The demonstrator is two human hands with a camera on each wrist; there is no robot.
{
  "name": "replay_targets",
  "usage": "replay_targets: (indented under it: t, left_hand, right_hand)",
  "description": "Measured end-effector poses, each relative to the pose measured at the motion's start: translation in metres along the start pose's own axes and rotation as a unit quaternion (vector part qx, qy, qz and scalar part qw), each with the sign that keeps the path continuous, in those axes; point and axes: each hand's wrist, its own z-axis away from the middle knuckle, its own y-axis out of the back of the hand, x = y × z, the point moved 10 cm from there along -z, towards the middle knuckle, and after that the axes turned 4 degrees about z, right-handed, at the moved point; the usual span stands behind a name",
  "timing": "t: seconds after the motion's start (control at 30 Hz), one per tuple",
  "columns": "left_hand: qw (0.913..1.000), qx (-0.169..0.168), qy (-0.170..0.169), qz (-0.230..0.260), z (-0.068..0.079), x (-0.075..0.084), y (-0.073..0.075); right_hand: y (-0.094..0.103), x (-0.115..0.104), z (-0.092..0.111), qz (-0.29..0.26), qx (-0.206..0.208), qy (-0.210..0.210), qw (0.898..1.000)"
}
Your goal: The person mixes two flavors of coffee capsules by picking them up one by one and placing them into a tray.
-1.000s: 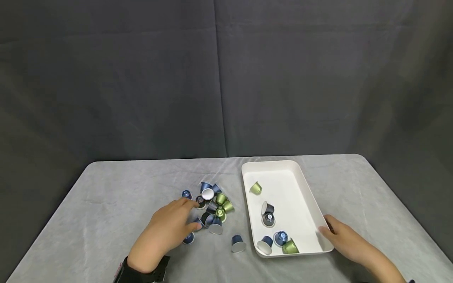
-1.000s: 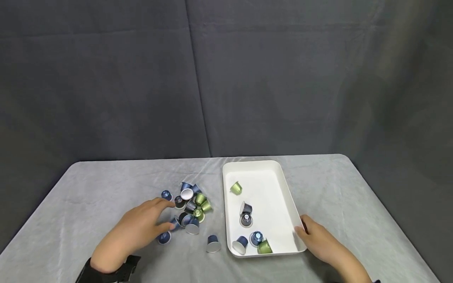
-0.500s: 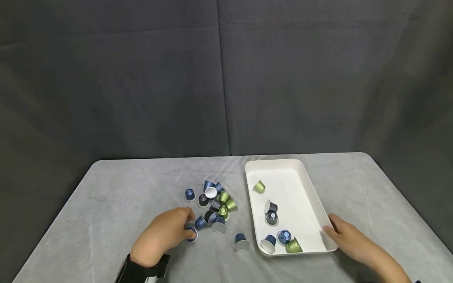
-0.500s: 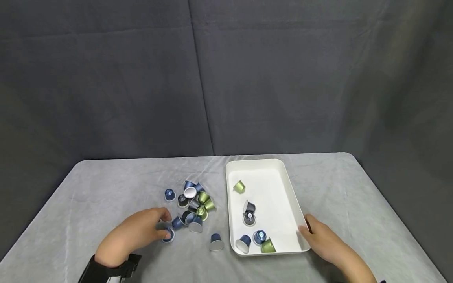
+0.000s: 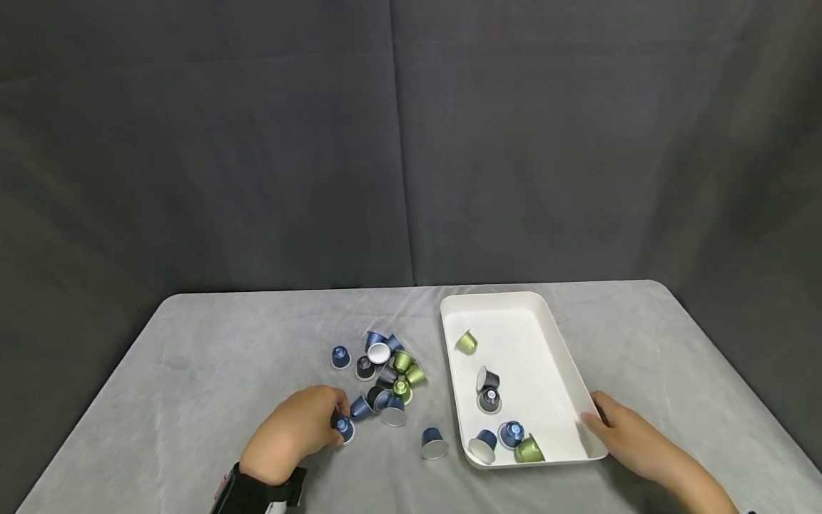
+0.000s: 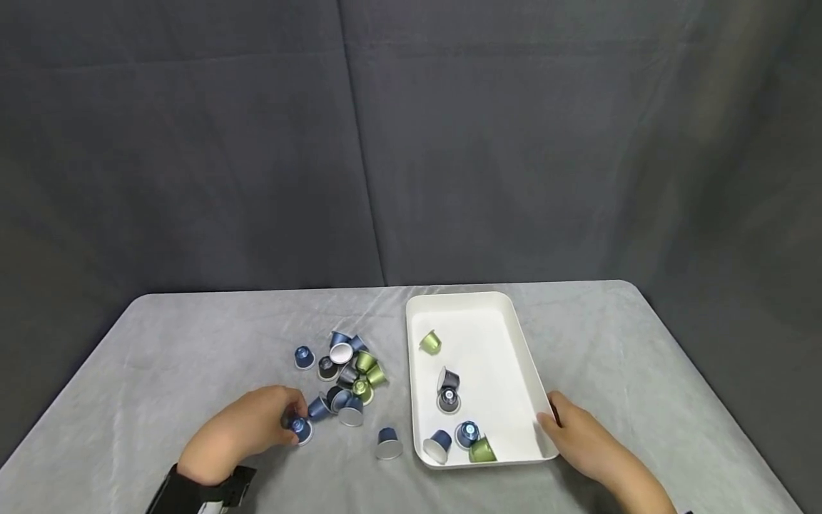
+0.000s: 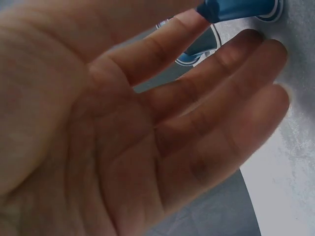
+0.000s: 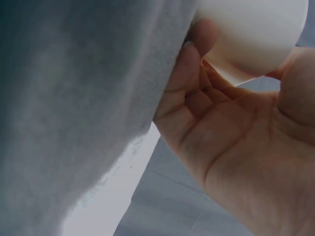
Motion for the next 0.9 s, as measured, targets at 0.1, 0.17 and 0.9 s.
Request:
replay_targets:
  t: [0.1,0.17,0.9]
  left_hand:
    - [1.0000,0.002,-0.006,-0.004,-0.0007,0.0005,-0.0008]
    - [0.9999,0.007,-0.011,-0.008,-0.0011,0.0018,-0.0005]
    - [0.9994,0.020,-0.024,-0.013,0.0079,0.0081,0.0044]
  right_hand:
    - [0.0004,0.0006,0.0000,0.007,0.004,-0.001,1.000]
    - [0.0010,0.0015,0.0003,0.009,0.005,-0.002,1.000]
    - [0.0001,-0.0015,-0.0003,0.014,0.017,0.007,1.000]
